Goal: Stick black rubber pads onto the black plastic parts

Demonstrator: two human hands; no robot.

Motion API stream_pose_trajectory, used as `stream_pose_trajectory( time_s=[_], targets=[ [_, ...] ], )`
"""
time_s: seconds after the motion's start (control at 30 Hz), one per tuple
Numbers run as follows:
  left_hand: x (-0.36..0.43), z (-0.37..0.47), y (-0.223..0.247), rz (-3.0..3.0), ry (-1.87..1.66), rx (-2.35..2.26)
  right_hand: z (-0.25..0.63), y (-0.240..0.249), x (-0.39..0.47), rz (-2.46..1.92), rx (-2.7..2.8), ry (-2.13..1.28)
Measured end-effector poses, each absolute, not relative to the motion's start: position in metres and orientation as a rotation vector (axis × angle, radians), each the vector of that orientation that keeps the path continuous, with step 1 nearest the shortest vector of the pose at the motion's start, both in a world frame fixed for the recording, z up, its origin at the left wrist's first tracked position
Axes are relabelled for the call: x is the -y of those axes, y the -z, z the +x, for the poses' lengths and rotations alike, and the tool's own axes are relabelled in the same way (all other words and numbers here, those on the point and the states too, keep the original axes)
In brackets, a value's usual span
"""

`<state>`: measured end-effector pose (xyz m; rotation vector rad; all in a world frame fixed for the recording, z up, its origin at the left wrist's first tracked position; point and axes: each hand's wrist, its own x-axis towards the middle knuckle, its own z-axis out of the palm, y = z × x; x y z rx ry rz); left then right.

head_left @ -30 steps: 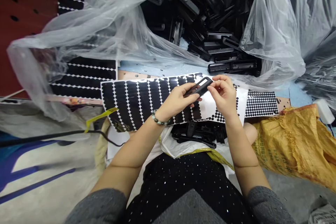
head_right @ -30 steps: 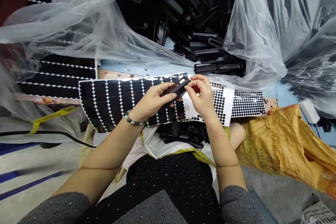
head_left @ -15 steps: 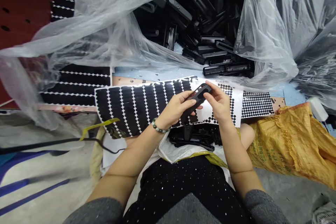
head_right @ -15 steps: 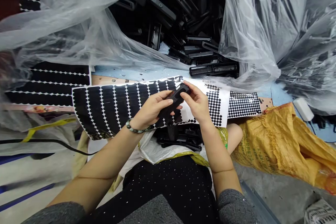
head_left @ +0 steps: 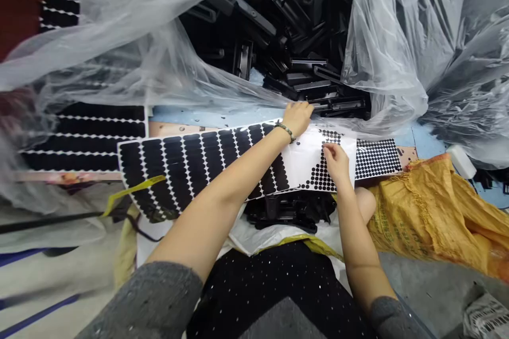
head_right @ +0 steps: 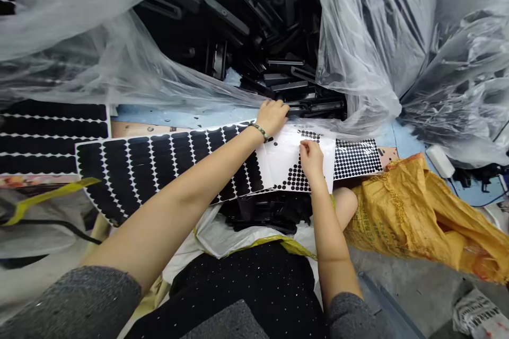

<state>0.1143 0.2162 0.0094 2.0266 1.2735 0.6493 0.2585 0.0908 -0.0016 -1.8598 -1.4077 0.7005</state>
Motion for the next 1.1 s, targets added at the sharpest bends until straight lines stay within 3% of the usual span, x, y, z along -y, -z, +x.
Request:
stream_pose_trajectory(
  time_s=[0.1, 0.23, 0.4, 0.5, 0.67, 1.1],
  targets=[
    [-0.219, 0.115, -0.01, 2.011, -0.691, -1.351, 0.256, 0.01, -0.126, -1.92, 1.45, -0.605],
    [-0.195, 0.093, -0.017, 1.652, -1.02, -1.212, 0.249, 0.012, -0.16, -1.963, 1.439, -0.585],
    [-0.144, 0.063, -0.027, 0.81, -0.97, -0.939, 0.242, 0.003, -0.16, -1.989, 1.423, -0.632],
    [-0.122, 0.054, -0.026, 0.62, -1.003, -0.875, 0.225, -0.007, -0.142, -1.772, 1.3, -0.821],
    [-0.107, 0.05, -0.019, 0.597, -1.106, -0.827, 0.186, -0.029, -0.111, -1.29, 1.083, -1.237],
    [-0.097, 0.048, -0.013, 0.826, -1.208, -0.881, 0.168, -0.038, -0.107, -1.418, 1.224, -1.024]
  ],
)
